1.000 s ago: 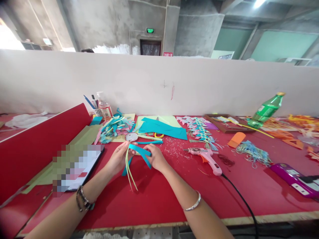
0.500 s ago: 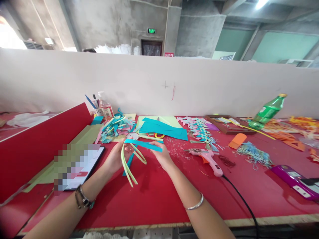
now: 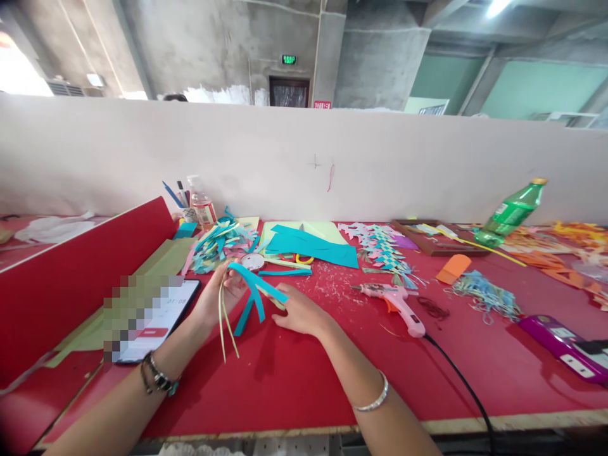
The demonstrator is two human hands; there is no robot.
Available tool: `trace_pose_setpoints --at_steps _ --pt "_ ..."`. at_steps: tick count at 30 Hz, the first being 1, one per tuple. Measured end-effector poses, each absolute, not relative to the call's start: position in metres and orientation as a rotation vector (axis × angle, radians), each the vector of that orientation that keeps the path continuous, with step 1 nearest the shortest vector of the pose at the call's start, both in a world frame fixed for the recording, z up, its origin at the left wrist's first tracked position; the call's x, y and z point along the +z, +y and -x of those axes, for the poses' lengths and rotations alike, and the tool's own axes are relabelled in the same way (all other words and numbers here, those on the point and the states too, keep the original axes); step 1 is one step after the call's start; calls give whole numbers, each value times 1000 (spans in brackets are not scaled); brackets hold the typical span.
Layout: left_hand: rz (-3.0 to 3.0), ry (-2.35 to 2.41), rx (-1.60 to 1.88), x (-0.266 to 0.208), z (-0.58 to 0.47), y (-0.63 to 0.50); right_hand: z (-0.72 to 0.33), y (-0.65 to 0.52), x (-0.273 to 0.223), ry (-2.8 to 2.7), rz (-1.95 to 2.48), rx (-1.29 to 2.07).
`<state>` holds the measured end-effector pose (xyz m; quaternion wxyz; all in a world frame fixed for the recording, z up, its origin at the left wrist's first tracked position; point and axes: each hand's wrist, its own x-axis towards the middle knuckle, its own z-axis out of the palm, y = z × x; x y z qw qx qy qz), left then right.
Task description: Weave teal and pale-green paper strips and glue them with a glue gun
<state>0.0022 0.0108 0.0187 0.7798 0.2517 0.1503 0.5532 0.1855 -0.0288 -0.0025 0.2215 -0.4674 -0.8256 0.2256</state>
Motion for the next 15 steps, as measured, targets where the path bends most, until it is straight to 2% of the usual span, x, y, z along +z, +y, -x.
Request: trace_pose_setpoints --at_steps 5,15 --pt "-585 352 1208 16 -1 12 -187 -29 -2 -2271 1311 706" --pt "-827 548 1238 16 -3 8 -185 -26 -2 -2294 1345 620"
